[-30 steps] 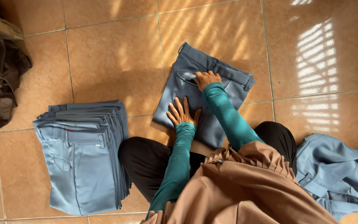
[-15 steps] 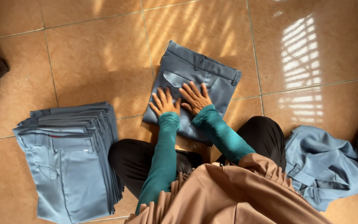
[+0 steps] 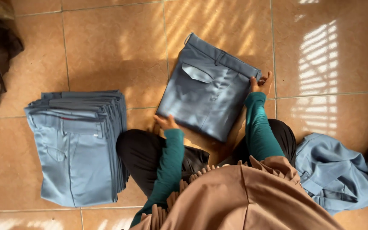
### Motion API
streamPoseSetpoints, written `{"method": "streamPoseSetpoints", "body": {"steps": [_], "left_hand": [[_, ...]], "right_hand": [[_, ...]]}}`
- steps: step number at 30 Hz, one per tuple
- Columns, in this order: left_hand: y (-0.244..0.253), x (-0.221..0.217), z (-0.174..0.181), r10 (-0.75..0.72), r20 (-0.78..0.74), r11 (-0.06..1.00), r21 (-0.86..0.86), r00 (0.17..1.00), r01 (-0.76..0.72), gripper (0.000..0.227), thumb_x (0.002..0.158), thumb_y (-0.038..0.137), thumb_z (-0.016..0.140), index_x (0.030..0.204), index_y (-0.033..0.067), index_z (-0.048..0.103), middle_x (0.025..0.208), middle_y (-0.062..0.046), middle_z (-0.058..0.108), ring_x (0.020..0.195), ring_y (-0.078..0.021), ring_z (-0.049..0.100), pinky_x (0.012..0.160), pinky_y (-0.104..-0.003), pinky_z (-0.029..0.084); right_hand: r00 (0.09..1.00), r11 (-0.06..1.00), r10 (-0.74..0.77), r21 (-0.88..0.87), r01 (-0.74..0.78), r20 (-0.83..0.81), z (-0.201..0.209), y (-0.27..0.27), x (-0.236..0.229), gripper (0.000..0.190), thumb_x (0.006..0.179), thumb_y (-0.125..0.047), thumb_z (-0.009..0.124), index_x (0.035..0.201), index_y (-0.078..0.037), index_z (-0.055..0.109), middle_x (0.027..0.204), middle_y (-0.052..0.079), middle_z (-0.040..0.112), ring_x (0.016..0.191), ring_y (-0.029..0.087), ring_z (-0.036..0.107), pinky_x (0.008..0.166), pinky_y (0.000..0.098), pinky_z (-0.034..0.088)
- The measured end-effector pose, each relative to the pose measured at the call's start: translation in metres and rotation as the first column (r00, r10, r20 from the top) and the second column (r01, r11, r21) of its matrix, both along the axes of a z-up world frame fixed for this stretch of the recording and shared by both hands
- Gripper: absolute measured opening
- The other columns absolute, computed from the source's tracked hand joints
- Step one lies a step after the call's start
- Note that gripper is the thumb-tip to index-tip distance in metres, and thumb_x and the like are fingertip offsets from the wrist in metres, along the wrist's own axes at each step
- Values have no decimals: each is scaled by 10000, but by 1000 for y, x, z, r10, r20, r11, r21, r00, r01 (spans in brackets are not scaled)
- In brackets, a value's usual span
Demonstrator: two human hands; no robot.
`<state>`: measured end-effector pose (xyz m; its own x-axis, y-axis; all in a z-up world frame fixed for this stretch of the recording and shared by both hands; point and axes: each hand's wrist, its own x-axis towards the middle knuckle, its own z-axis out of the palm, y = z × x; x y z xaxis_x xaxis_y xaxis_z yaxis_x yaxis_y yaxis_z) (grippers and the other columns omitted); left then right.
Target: Folding blue trousers and stacking them in a neat pile on the floor.
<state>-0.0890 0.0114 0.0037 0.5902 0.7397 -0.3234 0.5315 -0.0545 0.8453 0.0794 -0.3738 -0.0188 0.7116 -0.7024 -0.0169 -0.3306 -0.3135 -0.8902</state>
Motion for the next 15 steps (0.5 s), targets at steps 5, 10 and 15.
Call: {"method": "streamPoseSetpoints", "body": {"steps": [5, 10, 15], "left_hand": [[-89, -10, -11, -64, -294, 960, -279, 954, -21, 1095, 796, 558, 768, 1636, 268, 129, 1575, -102, 429, 1441, -222, 440, 1201, -513, 99], [-102, -12, -3, 14, -264, 857, -494, 964, -148, 890, 504, 489, 1006, 1133, -64, 706, 1037, -272, 707, 1023, -397, 688, 952, -491, 501], [-80, 5, 142, -58, 112, 834, -541, 992, 110, 859, 756, 257, 832, 1482, -15, 461, 1446, -267, 538, 1376, -415, 487, 1187, -523, 378]], "right_hand": [[976, 965, 150, 240, -109, -160, -71, -33, 44, 951, 566, -402, 1087, 1356, -440, 559, 1164, -37, 740, 1035, 155, 742, 844, 281, 643], [924, 649, 259, 759, 49, -282, -96, -71, 71, 1028, 561, -296, 1208, 1354, -24, 613, 1230, 226, 706, 1107, 369, 731, 852, 536, 613], [912, 698, 393, 685, -210, -121, -64, -65, 81, 514, 678, -323, 1051, 1052, -88, 787, 1055, 165, 736, 902, 322, 735, 781, 488, 586]]}}
